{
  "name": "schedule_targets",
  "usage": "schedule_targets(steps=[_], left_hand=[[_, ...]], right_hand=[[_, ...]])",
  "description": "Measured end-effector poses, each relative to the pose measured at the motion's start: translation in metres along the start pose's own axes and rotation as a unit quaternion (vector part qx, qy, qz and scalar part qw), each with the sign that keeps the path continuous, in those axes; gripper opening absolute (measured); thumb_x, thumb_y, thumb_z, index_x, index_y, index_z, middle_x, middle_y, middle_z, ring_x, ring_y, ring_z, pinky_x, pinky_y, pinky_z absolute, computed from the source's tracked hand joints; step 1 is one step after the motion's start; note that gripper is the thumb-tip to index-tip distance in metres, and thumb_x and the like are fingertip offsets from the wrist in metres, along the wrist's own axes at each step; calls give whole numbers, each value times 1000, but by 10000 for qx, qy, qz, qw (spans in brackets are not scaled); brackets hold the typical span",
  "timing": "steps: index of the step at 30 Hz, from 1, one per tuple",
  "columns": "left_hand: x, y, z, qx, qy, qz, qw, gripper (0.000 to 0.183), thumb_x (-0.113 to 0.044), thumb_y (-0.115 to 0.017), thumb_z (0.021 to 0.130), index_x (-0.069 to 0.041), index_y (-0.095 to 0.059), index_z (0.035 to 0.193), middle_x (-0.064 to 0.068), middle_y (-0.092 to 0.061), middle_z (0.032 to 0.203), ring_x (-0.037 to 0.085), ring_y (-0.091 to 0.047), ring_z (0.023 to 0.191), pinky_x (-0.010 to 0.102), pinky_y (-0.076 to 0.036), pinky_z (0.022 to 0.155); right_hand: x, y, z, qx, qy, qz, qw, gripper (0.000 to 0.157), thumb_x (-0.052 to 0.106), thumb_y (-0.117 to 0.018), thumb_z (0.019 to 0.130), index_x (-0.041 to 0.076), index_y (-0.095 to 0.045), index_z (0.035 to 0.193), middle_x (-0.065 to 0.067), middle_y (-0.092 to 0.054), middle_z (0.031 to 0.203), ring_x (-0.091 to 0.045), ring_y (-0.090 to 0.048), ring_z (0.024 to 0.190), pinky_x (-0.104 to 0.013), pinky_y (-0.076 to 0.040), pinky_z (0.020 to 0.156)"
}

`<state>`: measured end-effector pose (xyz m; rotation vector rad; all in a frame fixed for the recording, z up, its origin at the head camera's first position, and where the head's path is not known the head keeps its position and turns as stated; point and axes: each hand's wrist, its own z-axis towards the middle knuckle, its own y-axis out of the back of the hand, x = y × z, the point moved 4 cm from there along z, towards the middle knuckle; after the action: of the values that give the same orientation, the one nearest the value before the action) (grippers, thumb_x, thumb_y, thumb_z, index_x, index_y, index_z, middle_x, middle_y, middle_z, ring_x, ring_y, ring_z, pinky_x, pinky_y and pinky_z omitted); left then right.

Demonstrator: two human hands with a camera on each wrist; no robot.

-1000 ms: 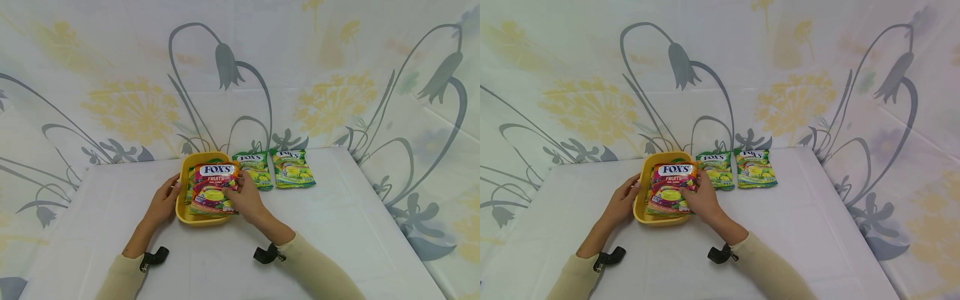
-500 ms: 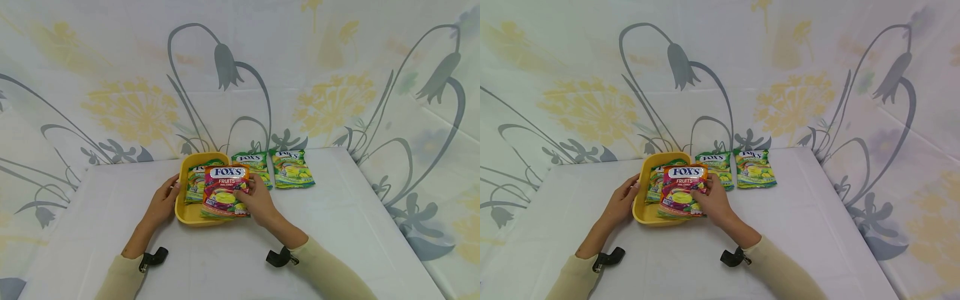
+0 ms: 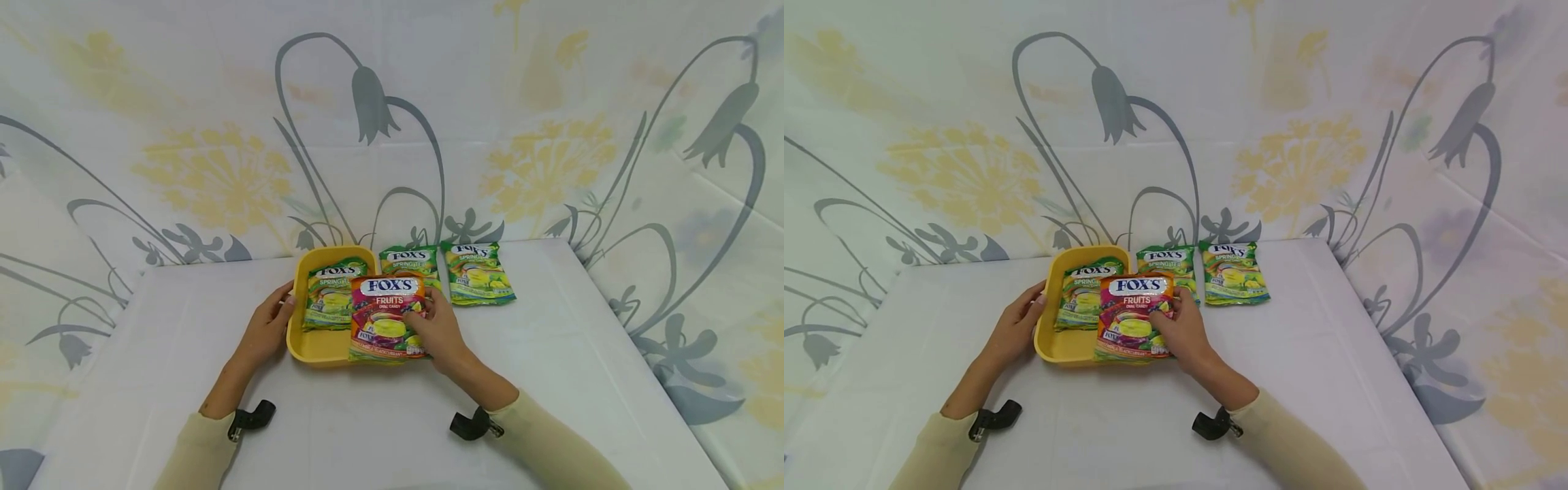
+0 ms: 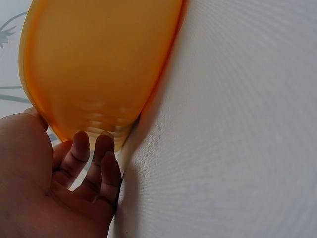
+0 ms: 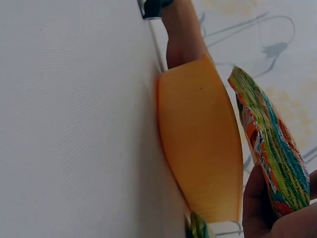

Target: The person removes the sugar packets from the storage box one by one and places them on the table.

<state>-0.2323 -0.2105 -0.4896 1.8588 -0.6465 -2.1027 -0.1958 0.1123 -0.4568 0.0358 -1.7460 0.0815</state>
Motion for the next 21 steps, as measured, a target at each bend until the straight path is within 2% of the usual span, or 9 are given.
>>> schedule_targets(steps=[12,21], left_hand=[[0,0,1,23,-45,49,10000,54,-44,-39,107,-19,-37,155,10,-54,119,23,-55,90,25,-48,71],[0,0,0,21,23,62,10000,55,-46,-38,107,-19,-37,155,10,-53,119,24,-55,92,24,-49,72]], right_hand=[[-4,19,-5,-195,-161,-253,9994,58,13,-63,94,13,-35,145,-14,-55,136,-30,-61,114,-41,-55,91],[-9,35,-6,-242,-291,-184,9991,59,11,-60,94,13,-32,147,-13,-53,138,-30,-60,115,-41,-54,92]])
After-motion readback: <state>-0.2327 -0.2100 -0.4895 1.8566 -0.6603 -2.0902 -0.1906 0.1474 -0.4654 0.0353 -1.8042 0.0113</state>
